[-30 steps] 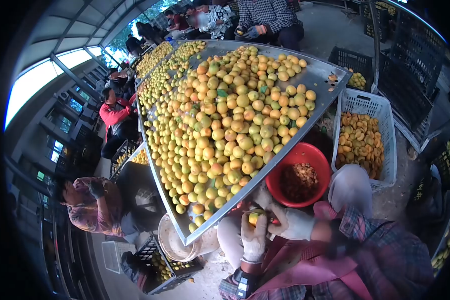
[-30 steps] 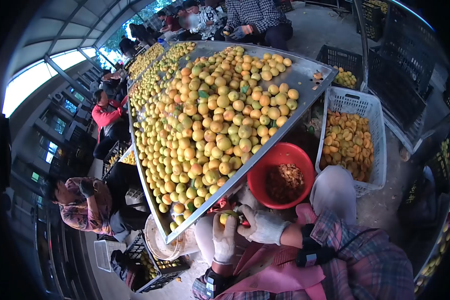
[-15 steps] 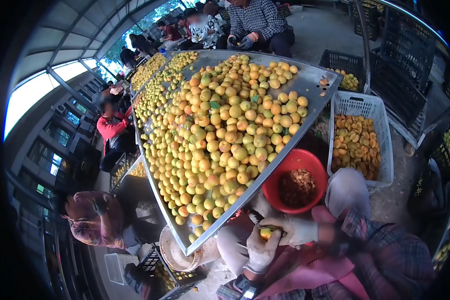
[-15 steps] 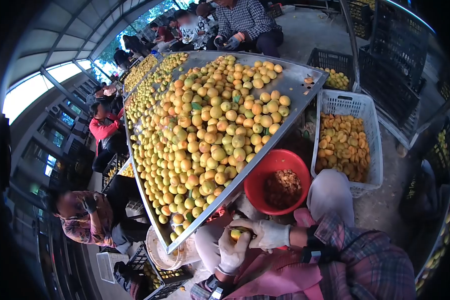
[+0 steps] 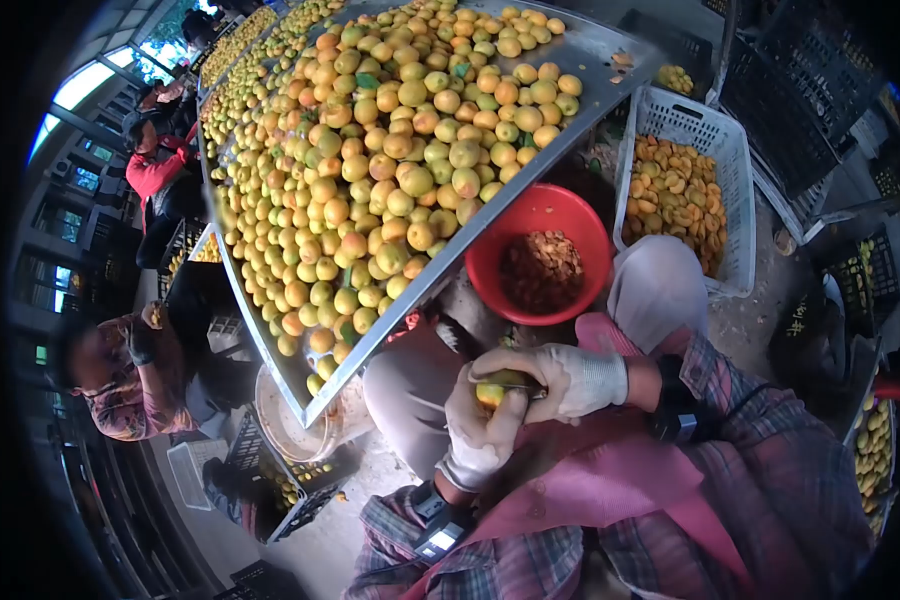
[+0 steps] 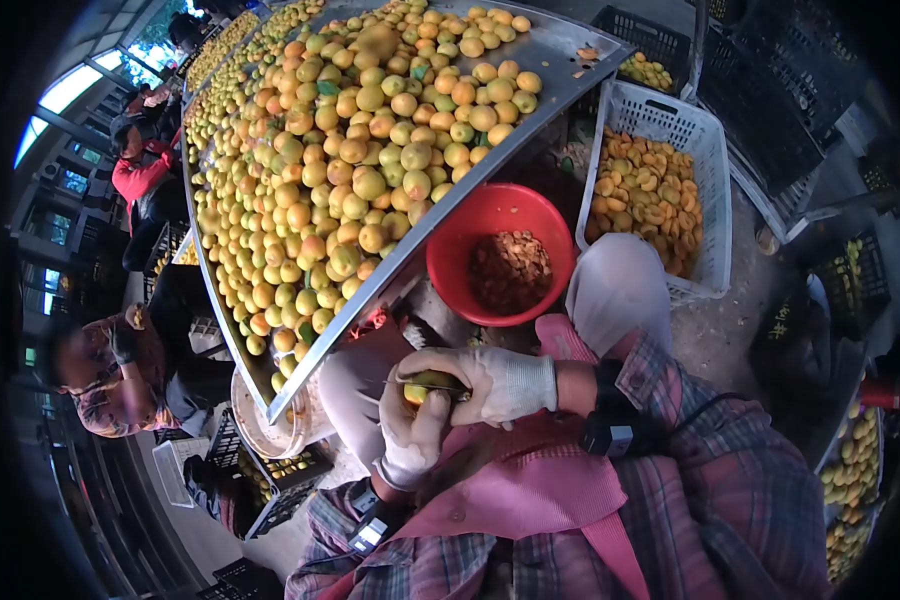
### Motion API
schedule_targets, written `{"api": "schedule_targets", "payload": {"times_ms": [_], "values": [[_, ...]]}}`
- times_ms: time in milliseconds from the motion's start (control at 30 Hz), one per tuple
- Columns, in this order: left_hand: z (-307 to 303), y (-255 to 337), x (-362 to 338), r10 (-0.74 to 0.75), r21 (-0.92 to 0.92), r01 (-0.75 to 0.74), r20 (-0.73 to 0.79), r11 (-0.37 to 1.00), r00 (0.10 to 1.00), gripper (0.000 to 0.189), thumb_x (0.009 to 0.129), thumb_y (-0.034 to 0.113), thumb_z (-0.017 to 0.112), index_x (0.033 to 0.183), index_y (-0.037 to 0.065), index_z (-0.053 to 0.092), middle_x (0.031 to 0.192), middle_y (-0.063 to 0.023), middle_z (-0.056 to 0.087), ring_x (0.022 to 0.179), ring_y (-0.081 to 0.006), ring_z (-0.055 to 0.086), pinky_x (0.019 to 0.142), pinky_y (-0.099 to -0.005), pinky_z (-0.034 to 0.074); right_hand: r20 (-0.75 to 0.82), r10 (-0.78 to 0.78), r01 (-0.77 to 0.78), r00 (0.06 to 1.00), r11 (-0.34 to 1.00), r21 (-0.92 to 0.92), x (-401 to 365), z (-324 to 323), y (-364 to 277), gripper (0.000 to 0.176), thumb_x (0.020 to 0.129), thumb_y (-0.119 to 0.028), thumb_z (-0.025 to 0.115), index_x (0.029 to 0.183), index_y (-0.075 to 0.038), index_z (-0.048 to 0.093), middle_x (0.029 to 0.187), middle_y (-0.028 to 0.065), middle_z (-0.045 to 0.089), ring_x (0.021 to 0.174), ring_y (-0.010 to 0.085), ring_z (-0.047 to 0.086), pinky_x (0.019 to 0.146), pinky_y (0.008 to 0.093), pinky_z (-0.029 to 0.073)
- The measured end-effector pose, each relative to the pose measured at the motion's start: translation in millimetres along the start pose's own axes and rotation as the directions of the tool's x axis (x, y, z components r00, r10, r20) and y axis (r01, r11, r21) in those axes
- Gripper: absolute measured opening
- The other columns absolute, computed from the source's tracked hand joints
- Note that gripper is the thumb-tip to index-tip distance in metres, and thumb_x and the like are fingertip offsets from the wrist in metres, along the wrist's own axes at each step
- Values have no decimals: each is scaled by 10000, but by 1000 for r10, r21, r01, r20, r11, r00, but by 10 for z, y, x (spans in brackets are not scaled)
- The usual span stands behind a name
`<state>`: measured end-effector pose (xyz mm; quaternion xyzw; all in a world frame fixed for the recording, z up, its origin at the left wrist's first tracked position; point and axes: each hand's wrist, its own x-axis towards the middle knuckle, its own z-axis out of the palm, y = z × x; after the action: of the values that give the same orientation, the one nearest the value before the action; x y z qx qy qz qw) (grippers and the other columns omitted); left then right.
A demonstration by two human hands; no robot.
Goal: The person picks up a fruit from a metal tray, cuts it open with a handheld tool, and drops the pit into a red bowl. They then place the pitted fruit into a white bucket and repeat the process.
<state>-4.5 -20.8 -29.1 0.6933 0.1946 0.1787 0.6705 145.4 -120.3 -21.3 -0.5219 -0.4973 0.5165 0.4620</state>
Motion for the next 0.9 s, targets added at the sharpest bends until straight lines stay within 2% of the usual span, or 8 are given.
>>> {"api": "schedule_targets", "payload": {"times_ms": [67, 133, 200, 300, 400, 567, 667, 900], "values": [[0, -56, 8, 14, 47, -13, -23, 999, 1000, 382, 827, 154, 601, 1124, -61, 494, 974, -114, 623, 885, -192, 619, 809, -323, 501, 1, 24, -24, 1000, 1000, 6, -3, 5, 24, 610, 798, -117, 648, 1359, -131, 410, 1153, 146, 606, 870, 267, 667, 773, 367, 539], [82, -52, 36, 71, 34, -69, -78, 997, 994, 396, 818, 159, 616, 1124, -59, 492, 972, -118, 625, 883, -203, 624, 798, -327, 507, -175, -252, 210, 952, 951, -227, 49, 57, 160, 599, 787, -111, 638, 1346, -125, 424, 1177, 166, 594, 1057, 332, 607, 920, 403, 468], [94, -42, 58, 132, 26, -129, -134, 991, 982, 410, 809, 164, 631, 1124, -58, 490, 970, -121, 627, 882, -213, 629, 787, -332, 512, -178, -263, 210, 948, 939, -272, 44, 81, 161, 605, 782, -110, 656, 1345, -121, 434, 1183, 150, 596, 1042, 322, 617, 905, 388, 479], [80, -67, 46, 24, 160, 4, -174, 987, 984, 431, 796, 164, 659, 1125, -58, 491, 970, -146, 621, 872, -247, 640, 744, -340, 523, -178, -209, 143, 962, 935, -324, 55, 79, 102, 607, 770, -109, 685, 1332, -118, 456, 1184, 133, 604, 1031, 316, 629, 881, 372, 497], [69, -127, 36, 31, 129, -8, -178, 992, 984, 427, 792, 168, 675, 1111, -54, 499, 948, -160, 616, 862, -258, 647, 704, -340, 527, -208, -341, 241, 917, 887, -395, 62, 94, 162, 623, 760, -100, 690, 1334, -122, 450, 1180, 134, 605, 1024, 318, 630, 866, 363, 503], [-27, -122, -9, 215, 382, -187, -31, 905, 976, 383, 812, 176, 659, 1089, -39, 506, 913, -146, 627, 856, -252, 649, 711, -362, 525, -60, -152, 136, 987, 969, -207, 49, 50, 76, 660, 746, -84, 702, 1343, -116, 421, 1203, 141, 582, 1043, 318, 623, 881, 368, 503], [-24, 8, -36, 173, 199, -167, -16, 966, 985, 373, 823, 167, 629, 1105, -37, 495, 926, -159, 629, 854, -263, 652, 732, -364, 524, -57, -287, 265, 956, 930, -254, 33, 75, 152, 651, 748, -81, 708, 1332, -108, 423, 1234, 144, 559, 1081, 317, 606, 904, 372, 493], [-35, -113, -204, 55, 132, -56, 16, 990, 998, 426, 837, 217, 591, 1152, -41, 467, 1010, -122, 596, 893, -197, 590, 817, -309, 475, -2, -235, 228, 972, 946, -231, -23, 106, 124, 593, 762, -70, 699, 1299, -107, 451, 1252, 144, 545, 1133, 315, 573, 944, 369, 468]]}}
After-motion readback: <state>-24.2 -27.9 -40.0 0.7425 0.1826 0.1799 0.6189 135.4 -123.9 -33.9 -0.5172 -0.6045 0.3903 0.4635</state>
